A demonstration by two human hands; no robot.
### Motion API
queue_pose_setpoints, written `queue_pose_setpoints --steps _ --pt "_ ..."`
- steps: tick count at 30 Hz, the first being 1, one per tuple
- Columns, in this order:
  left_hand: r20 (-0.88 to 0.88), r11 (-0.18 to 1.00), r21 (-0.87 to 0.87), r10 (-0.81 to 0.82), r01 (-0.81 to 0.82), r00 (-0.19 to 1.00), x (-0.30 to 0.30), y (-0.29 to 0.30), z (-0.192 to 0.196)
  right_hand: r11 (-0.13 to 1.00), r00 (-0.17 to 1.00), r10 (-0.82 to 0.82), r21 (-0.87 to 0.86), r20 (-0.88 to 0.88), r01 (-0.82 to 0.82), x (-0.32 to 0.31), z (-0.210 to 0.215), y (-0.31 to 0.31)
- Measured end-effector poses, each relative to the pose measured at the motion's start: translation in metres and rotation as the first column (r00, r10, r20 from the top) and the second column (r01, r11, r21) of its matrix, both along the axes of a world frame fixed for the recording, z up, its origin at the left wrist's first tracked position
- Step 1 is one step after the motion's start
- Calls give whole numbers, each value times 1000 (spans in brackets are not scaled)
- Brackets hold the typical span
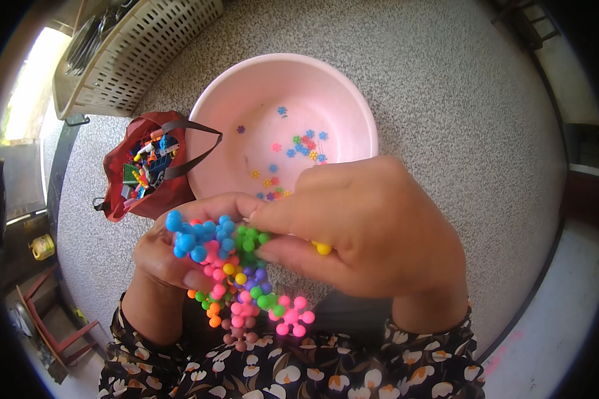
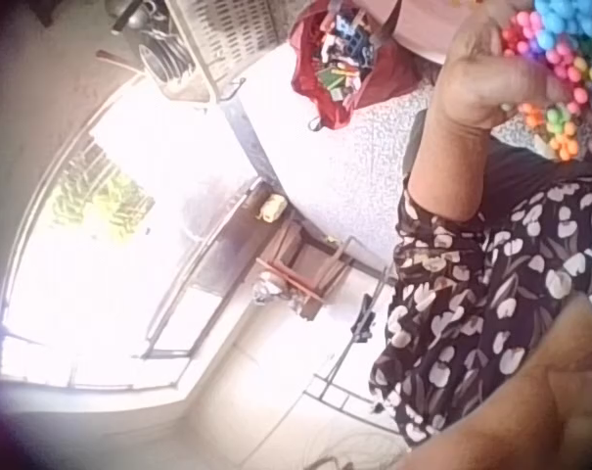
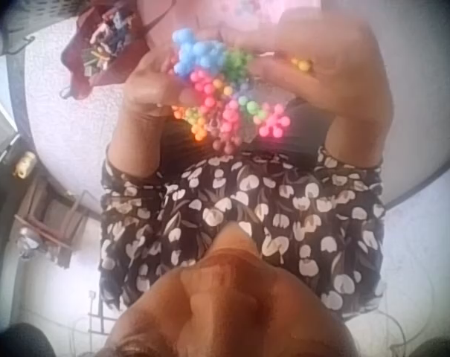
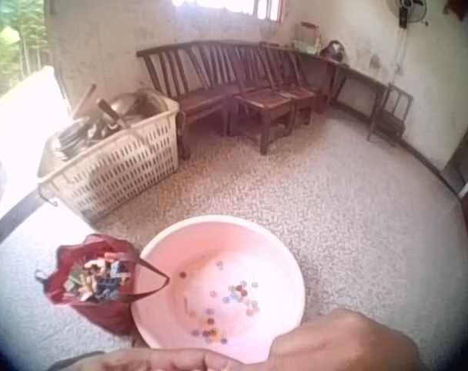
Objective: Connecting colorful interlocking plastic toy pieces together.
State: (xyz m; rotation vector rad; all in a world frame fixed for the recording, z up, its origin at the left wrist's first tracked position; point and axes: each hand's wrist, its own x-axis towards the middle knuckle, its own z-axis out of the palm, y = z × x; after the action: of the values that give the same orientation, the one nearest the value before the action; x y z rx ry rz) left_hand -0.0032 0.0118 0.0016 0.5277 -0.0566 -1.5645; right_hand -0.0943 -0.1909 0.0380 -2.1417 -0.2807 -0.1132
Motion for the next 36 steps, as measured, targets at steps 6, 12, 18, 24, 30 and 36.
queue_pose_setpoints --steps 6,12,18,24,30,36 --pt "-211 934 -354 -24 -53 977 -3 -3 2 912 985 -164 389 55 130 1 2 4" --pt "-142 860 -487 98 -156 985 -6 -12 -12 642 873 -306 594 -380 484 1 2 10" --pt "-92 937 -214 262 -276 961 -2 -15 3 119 908 -187 909 -374 399 9 -17 -15" --pt "175 939 -124 340 -321 924 -5 -15 16 -126 979 204 992 7 20 9 -32 -39" --pt "534 897 -149 427 -415 730 -6 -19 5 -254 947 318 959 -43 129 12 -34 -16" --pt "880 864 -66 286 -499 379 -6 -23 -13 555 737 -103 576 -668 600 21 0 31"
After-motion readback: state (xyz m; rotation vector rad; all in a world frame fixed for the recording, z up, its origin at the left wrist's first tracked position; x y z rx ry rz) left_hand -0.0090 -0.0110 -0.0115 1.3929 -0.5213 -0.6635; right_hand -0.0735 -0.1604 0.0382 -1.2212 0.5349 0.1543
